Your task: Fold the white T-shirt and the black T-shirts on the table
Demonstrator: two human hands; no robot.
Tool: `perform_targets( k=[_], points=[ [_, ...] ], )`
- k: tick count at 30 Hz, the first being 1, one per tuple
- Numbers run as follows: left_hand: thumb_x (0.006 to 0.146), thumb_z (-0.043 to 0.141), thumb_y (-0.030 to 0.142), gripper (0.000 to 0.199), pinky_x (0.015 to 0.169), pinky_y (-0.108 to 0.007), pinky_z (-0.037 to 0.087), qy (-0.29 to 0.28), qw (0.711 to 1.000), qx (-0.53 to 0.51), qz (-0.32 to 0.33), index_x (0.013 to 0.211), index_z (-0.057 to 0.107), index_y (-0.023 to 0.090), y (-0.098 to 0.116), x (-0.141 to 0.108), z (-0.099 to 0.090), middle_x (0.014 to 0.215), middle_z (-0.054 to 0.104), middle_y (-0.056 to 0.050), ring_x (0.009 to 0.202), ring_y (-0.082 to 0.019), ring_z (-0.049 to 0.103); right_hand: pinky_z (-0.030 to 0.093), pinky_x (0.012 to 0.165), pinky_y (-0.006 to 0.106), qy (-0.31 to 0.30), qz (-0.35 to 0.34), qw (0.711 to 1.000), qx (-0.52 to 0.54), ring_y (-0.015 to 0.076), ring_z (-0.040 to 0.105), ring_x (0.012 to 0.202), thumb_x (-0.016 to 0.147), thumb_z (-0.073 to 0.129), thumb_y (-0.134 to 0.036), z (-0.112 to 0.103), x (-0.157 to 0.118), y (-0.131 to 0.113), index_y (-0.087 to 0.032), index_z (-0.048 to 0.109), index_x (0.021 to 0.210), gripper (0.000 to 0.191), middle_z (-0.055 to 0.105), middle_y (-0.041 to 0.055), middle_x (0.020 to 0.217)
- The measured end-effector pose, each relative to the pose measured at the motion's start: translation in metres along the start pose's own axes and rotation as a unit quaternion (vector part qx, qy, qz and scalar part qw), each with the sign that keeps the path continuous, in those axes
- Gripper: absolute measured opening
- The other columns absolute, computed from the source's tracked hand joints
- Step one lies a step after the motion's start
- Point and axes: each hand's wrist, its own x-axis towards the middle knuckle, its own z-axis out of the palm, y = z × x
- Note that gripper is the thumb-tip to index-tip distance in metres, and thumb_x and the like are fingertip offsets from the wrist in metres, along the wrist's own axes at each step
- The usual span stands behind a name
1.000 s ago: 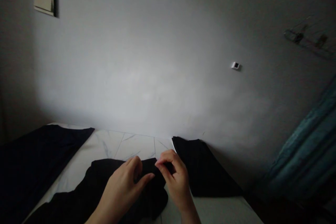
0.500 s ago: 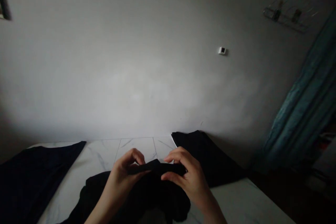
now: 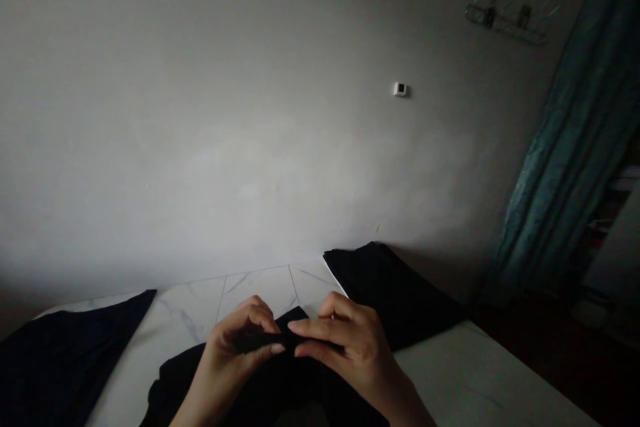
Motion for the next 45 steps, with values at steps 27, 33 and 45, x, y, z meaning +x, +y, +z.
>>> perform_targets(
  k=[27, 33, 45],
  points=[
    [0.078, 0.064, 0.039, 0.019, 0.070, -0.027, 0.043, -0.160, 0.908, 0.309, -0.233, 0.085, 0.068, 0.021, -0.045, -0.060, -0.102, 0.083, 0.066, 0.000, 0.077, -0.016, 0.058, 0.043, 0.061, 0.026, -0.131, 0.251, 0.954, 0.095, 0.0168, 0.058, 0.065, 0.087, 0.058, -0.041, 0.004, -0.006, 0.049, -0.023, 0.058, 0.072, 0.024, 0.061, -0.0002, 0.068],
    [0.068, 0.069, 0.032, 0.027, 0.083, -0.033, 0.045, -0.147, 0.861, 0.366, -0.320, 0.092, 0.064, 0.021, -0.076, -0.121, -0.135, 0.093, 0.066, -0.002, 0.091, -0.023, 0.060, 0.040, 0.060, 0.027, -0.179, 0.258, 0.945, 0.087, 0.0167, 0.058, 0.064, 0.087, 0.058, -0.038, 0.018, -0.008, 0.045, -0.023, 0.057, 0.072, 0.021, 0.063, -0.0003, 0.068],
    [0.087, 0.055, 0.049, 0.028, 0.068, -0.025, 0.048, 0.039, 0.981, 0.163, -0.095, 0.094, 0.062, 0.023, 0.018, -0.038, -0.048, 0.084, 0.063, -0.001, 0.077, -0.016, 0.058, 0.034, 0.056, 0.024, -0.300, 0.345, 0.839, 0.295, 0.0118, 0.049, 0.058, 0.079, 0.065, -0.063, 0.070, -0.017, 0.036, -0.016, 0.069, 0.070, 0.048, 0.060, -0.0003, 0.063]
  ],
)
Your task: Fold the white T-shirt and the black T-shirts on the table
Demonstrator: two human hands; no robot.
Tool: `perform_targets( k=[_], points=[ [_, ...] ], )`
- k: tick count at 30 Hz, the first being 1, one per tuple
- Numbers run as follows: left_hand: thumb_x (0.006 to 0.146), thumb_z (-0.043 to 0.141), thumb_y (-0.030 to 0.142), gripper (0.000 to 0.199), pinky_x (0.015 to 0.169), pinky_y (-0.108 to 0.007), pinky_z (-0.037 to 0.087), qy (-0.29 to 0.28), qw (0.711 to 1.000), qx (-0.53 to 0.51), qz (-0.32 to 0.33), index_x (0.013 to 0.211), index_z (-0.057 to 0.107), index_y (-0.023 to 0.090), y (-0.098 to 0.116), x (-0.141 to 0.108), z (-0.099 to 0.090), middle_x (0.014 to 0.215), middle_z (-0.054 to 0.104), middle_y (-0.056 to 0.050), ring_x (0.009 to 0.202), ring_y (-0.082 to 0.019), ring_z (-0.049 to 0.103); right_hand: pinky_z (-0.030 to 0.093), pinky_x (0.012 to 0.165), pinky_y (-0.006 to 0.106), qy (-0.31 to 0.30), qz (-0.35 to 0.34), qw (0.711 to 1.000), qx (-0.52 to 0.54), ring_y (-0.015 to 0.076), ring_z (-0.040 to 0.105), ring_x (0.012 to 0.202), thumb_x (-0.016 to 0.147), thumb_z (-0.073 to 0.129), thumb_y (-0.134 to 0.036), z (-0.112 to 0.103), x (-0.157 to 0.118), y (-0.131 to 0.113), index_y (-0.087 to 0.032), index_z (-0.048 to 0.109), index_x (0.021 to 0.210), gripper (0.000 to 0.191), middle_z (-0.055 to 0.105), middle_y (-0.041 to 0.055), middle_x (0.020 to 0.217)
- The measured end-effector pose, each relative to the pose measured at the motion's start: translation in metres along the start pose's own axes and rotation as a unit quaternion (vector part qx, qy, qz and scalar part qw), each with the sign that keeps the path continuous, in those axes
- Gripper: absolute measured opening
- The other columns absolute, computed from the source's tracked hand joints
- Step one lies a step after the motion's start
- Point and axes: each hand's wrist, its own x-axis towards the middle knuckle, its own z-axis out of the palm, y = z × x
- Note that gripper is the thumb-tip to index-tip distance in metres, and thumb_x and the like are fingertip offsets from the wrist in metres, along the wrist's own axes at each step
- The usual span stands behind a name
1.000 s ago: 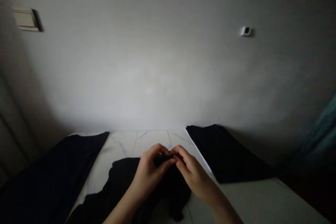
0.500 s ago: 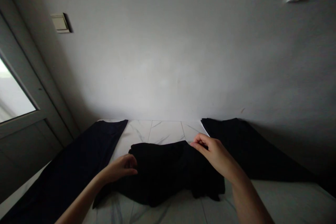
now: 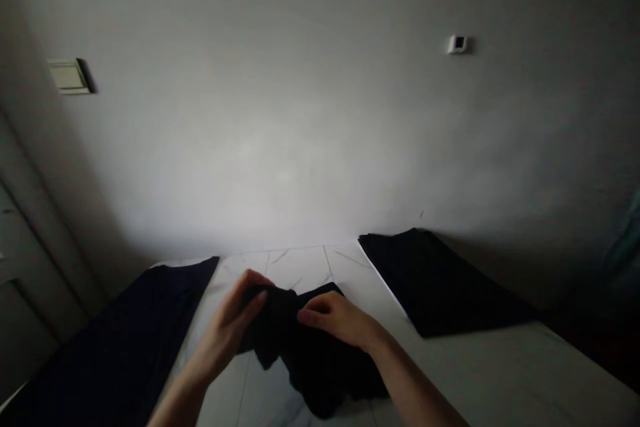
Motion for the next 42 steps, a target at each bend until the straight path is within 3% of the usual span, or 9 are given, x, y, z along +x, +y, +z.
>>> perform_targets(
  k=[4, 7, 11, 14, 18, 25, 30, 33, 42],
  points=[
    [0.087, 0.056, 0.047, 0.026, 0.072, -0.025, 0.051, 0.051, 0.995, 0.000, 0.087, 0.092, 0.064, 0.024, 0.027, 0.018, 0.025, 0.087, 0.066, -0.002, 0.083, -0.018, 0.061, 0.028, 0.053, 0.023, 0.000, 0.011, 0.979, 0.202, 0.0077, 0.041, 0.053, 0.066, 0.072, -0.071, 0.010, 0.004, -0.004, -0.015, 0.066, 0.069, 0.057, 0.052, -0.0035, 0.059],
    [0.086, 0.058, 0.043, 0.020, 0.075, -0.025, 0.053, 0.042, 0.991, 0.008, 0.128, 0.088, 0.064, 0.024, 0.023, 0.028, 0.038, 0.085, 0.067, -0.001, 0.084, -0.018, 0.063, 0.036, 0.059, 0.023, 0.054, 0.004, 0.923, 0.380, 0.0092, 0.049, 0.057, 0.056, 0.082, -0.064, 0.012, 0.002, -0.016, -0.014, 0.068, 0.075, 0.056, 0.058, -0.0017, 0.065],
    [0.081, 0.064, 0.041, 0.017, 0.070, -0.024, 0.054, 0.048, 0.986, 0.039, 0.153, 0.082, 0.064, 0.024, 0.007, 0.037, 0.035, 0.081, 0.066, 0.000, 0.079, -0.017, 0.064, 0.044, 0.067, 0.027, 0.115, 0.001, 0.878, 0.464, 0.0127, 0.059, 0.062, 0.051, 0.091, -0.047, 0.009, -0.001, -0.027, -0.014, 0.072, 0.079, 0.047, 0.067, 0.0020, 0.072],
    [0.075, 0.070, 0.041, 0.018, 0.070, -0.024, 0.055, 0.057, 0.985, 0.080, 0.144, 0.083, 0.067, 0.025, 0.000, 0.037, 0.023, 0.082, 0.069, 0.001, 0.080, -0.018, 0.066, 0.047, 0.071, 0.028, 0.166, -0.044, 0.870, 0.462, 0.0145, 0.063, 0.067, 0.055, 0.091, -0.043, 0.002, -0.006, -0.032, -0.015, 0.073, 0.078, 0.041, 0.070, 0.0026, 0.073],
    [0.077, 0.068, 0.041, 0.018, 0.069, -0.026, 0.056, 0.008, 0.986, 0.108, 0.130, 0.089, 0.072, 0.028, 0.007, 0.033, 0.016, 0.086, 0.073, 0.000, 0.081, -0.020, 0.068, 0.047, 0.069, 0.026, 0.193, -0.092, 0.885, 0.415, 0.0138, 0.063, 0.068, 0.056, 0.091, -0.040, -0.006, -0.014, -0.037, -0.016, 0.074, 0.075, 0.035, 0.072, 0.0022, 0.074],
    [0.080, 0.060, 0.039, 0.017, 0.060, -0.024, 0.053, -0.016, 0.999, -0.010, 0.047, 0.085, 0.067, 0.023, 0.016, 0.026, 0.037, 0.082, 0.069, -0.002, 0.076, -0.018, 0.065, 0.044, 0.064, 0.024, 0.189, -0.095, 0.918, 0.336, 0.0132, 0.061, 0.066, 0.059, 0.088, -0.041, -0.004, -0.016, -0.034, -0.017, 0.075, 0.076, 0.032, 0.070, 0.0011, 0.071],
    [0.078, 0.056, 0.034, 0.015, 0.072, -0.029, 0.052, 0.022, 0.997, -0.054, 0.045, 0.078, 0.064, 0.021, 0.007, 0.028, 0.049, 0.081, 0.065, -0.003, 0.082, -0.021, 0.062, 0.040, 0.059, 0.024, 0.235, -0.097, 0.949, 0.189, 0.0122, 0.052, 0.062, 0.066, 0.082, -0.045, -0.004, -0.018, -0.035, -0.015, 0.071, 0.068, 0.032, 0.061, -0.0005, 0.064],
    [0.080, 0.054, 0.037, 0.020, 0.080, -0.031, 0.051, 0.036, 0.996, -0.071, 0.029, 0.089, 0.063, 0.022, 0.001, 0.029, 0.055, 0.088, 0.066, -0.004, 0.087, -0.021, 0.062, 0.035, 0.056, 0.023, 0.249, -0.106, 0.953, 0.137, 0.0116, 0.047, 0.061, 0.072, 0.077, -0.049, -0.002, -0.020, -0.036, -0.014, 0.069, 0.065, 0.036, 0.055, -0.0013, 0.061],
    [0.086, 0.052, 0.053, 0.030, 0.075, -0.030, 0.047, 0.038, 0.999, -0.035, -0.002, 0.097, 0.054, 0.025, 0.005, 0.025, 0.066, 0.089, 0.061, -0.001, 0.082, -0.019, 0.057, 0.042, 0.064, 0.025, 0.250, -0.062, 0.902, 0.346, 0.0131, 0.053, 0.065, 0.072, 0.076, -0.056, 0.000, -0.015, -0.039, -0.017, 0.059, 0.075, 0.043, 0.058, -0.0011, 0.070]
  ],
)
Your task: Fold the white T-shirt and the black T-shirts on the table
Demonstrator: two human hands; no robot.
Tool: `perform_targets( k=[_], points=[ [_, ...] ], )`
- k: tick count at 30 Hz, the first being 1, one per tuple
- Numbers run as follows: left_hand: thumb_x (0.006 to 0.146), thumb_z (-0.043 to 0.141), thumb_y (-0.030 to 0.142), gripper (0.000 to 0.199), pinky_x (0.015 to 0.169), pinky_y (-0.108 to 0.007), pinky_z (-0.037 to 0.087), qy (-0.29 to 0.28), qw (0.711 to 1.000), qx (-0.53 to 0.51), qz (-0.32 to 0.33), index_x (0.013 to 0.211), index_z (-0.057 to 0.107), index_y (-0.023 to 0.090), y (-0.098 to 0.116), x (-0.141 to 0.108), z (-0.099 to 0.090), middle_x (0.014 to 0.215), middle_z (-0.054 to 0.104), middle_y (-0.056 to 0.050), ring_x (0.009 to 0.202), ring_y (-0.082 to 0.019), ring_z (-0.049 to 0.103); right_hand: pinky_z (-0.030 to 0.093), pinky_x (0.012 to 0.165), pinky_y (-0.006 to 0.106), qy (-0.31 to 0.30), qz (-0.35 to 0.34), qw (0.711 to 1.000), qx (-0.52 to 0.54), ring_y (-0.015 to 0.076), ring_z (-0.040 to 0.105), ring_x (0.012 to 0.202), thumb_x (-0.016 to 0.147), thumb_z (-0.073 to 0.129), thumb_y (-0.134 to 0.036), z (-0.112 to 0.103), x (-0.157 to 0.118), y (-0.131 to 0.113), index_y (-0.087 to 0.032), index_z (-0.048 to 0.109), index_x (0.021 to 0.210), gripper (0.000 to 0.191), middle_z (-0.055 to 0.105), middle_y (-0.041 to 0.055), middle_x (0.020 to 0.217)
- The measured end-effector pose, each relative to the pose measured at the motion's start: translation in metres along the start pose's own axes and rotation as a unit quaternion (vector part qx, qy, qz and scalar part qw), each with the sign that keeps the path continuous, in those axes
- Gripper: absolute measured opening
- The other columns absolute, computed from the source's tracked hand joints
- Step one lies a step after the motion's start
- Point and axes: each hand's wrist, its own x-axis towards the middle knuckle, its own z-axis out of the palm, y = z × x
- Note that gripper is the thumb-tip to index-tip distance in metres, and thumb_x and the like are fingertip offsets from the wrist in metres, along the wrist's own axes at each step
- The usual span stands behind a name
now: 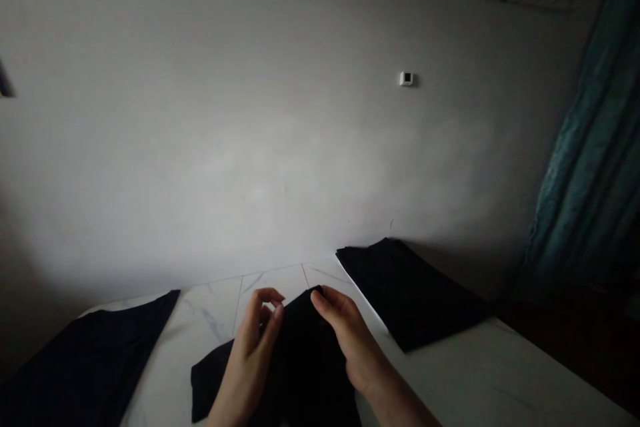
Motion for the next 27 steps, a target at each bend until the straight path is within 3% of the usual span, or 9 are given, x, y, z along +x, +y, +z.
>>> perform_targets(
  k=[6, 10, 18, 23, 25, 27],
  points=[
    [0.082, 0.063, 0.042, 0.019, 0.076, -0.030, 0.048, 0.010, 0.990, 0.074, 0.123, 0.088, 0.058, 0.025, 0.000, 0.002, -0.006, 0.089, 0.062, -0.001, 0.083, -0.019, 0.058, 0.042, 0.061, 0.025, 0.047, -0.002, 0.999, 0.012, 0.0132, 0.051, 0.062, 0.071, 0.076, -0.059, -0.005, -0.001, -0.006, -0.019, 0.055, 0.075, 0.046, 0.056, -0.0021, 0.067],
    [0.082, 0.063, 0.041, 0.017, 0.068, -0.029, 0.049, 0.024, 0.987, 0.082, 0.137, 0.084, 0.062, 0.024, 0.001, 0.004, -0.009, 0.079, 0.065, 0.000, 0.072, -0.018, 0.060, 0.041, 0.063, 0.025, 0.006, 0.002, 1.000, 0.008, 0.0134, 0.052, 0.065, 0.070, 0.077, -0.058, -0.003, -0.004, -0.009, -0.019, 0.056, 0.076, 0.045, 0.056, -0.0014, 0.069],
    [0.080, 0.066, 0.043, 0.021, 0.069, -0.026, 0.047, -0.008, 0.996, 0.008, 0.088, 0.077, 0.066, 0.023, 0.010, 0.009, -0.024, 0.082, 0.065, -0.002, 0.080, -0.018, 0.060, 0.033, 0.056, 0.023, -0.046, -0.045, 0.993, -0.101, 0.0096, 0.040, 0.059, 0.072, 0.076, -0.053, -0.008, -0.008, -0.012, -0.019, 0.050, 0.066, 0.043, 0.046, -0.0042, 0.062],
    [0.081, 0.064, 0.051, 0.030, 0.065, -0.024, 0.045, -0.075, 0.988, -0.127, -0.033, 0.082, 0.059, 0.022, 0.010, 0.004, -0.024, 0.078, 0.057, 0.001, 0.073, -0.015, 0.054, 0.028, 0.049, 0.024, 0.014, -0.093, 0.975, -0.202, 0.0083, 0.033, 0.051, 0.066, 0.079, -0.044, -0.005, -0.007, -0.015, -0.021, 0.043, 0.056, 0.044, 0.038, -0.0067, 0.052],
    [0.081, 0.063, 0.053, 0.031, 0.058, -0.022, 0.042, -0.117, 0.973, -0.182, -0.087, 0.084, 0.056, 0.023, 0.008, 0.002, -0.021, 0.073, 0.053, 0.003, 0.065, -0.013, 0.051, 0.033, 0.053, 0.024, 0.040, -0.130, 0.966, -0.219, 0.0093, 0.038, 0.054, 0.064, 0.080, -0.038, -0.004, -0.007, -0.016, -0.021, 0.043, 0.055, 0.042, 0.042, -0.0060, 0.053],
    [0.080, 0.064, 0.052, 0.030, 0.056, -0.022, 0.042, -0.121, 0.963, -0.212, -0.112, 0.086, 0.055, 0.023, 0.007, 0.000, -0.018, 0.073, 0.054, 0.003, 0.063, -0.012, 0.051, 0.039, 0.060, 0.025, 0.059, -0.150, 0.963, -0.215, 0.0111, 0.045, 0.059, 0.061, 0.082, -0.035, -0.003, -0.007, -0.016, -0.021, 0.045, 0.056, 0.040, 0.050, -0.0040, 0.060]
  ],
)
